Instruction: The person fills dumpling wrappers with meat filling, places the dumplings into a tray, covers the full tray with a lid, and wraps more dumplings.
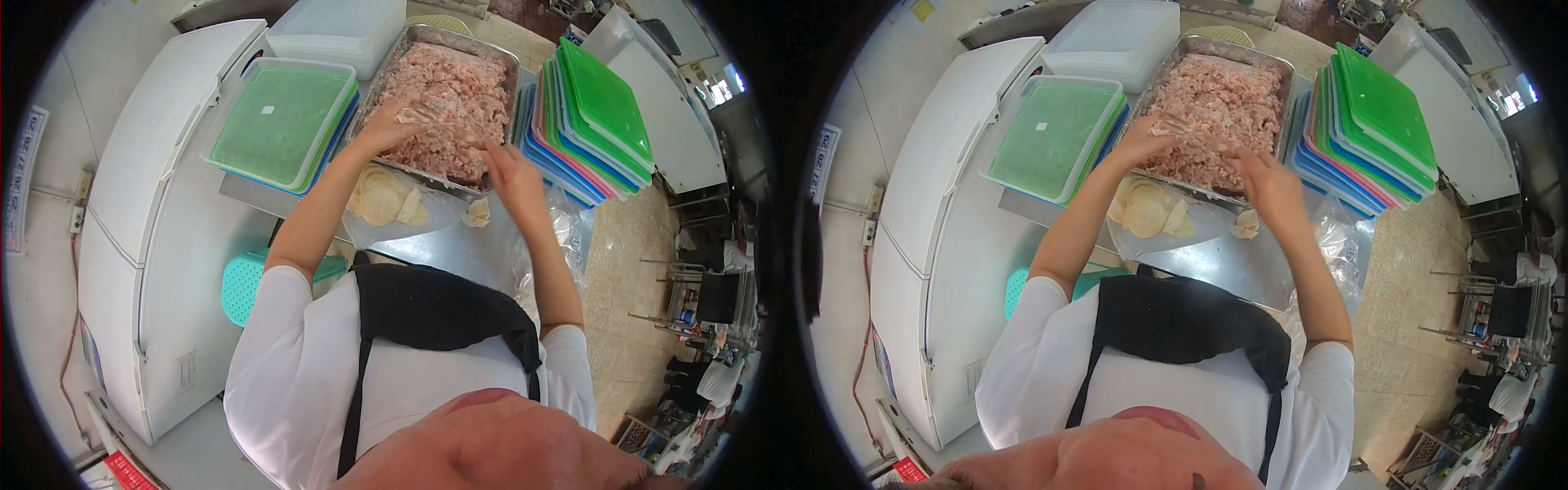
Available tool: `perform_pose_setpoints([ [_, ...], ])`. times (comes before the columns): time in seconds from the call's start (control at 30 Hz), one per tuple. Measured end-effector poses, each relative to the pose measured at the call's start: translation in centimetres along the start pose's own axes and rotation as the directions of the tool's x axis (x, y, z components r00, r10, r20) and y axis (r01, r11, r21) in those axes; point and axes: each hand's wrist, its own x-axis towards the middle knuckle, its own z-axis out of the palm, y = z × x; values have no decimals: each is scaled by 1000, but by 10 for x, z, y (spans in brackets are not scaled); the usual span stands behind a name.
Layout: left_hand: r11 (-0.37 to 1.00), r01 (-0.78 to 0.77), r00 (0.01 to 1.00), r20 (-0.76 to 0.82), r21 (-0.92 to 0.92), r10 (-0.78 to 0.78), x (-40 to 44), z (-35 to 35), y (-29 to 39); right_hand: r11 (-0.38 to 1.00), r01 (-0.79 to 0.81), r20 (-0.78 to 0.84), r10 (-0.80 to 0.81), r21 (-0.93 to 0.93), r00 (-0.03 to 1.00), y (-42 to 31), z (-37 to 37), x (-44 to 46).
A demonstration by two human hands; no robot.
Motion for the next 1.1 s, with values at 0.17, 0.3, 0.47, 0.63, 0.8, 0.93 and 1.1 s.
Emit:
perform_pose_setpoints([
  [0.17, 999, -14, 995, 101, -46, 19, -2, -16, 8, 980, -165, 242, 189, -113, 952, 58, 68, -17],
  [0.3, 963, -262, 960, 120, 61, 254, -10, -37, 33, 947, -322, 235, 316, -15, 919, 27, 14, -11],
  [0.47, 896, -444, 848, 311, -27, 429, -5, -53, 55, 768, -396, 363, 228, 504, 904, -20, -11, 5],
  [0.63, 875, -455, 802, 504, 165, 322, 6, -60, 51, 905, -242, 300, 137, 350, 944, -5, 18, 4],
  [0.8, 974, -222, 930, 289, -46, 226, 17, -46, 6, 979, -190, 110, 197, -72, 974, -42, -2, 8],
  [0.93, 914, -217, 910, 409, 344, 62, 16, -45, 14, 972, -233, 174, 229, 4, 958, 22, 54, -24],
  [1.1, 989, -145, 937, 320, -14, 142, -12, -58, 37, 891, -445, 308, 400, 91, 863, 27, 11, -33],
])
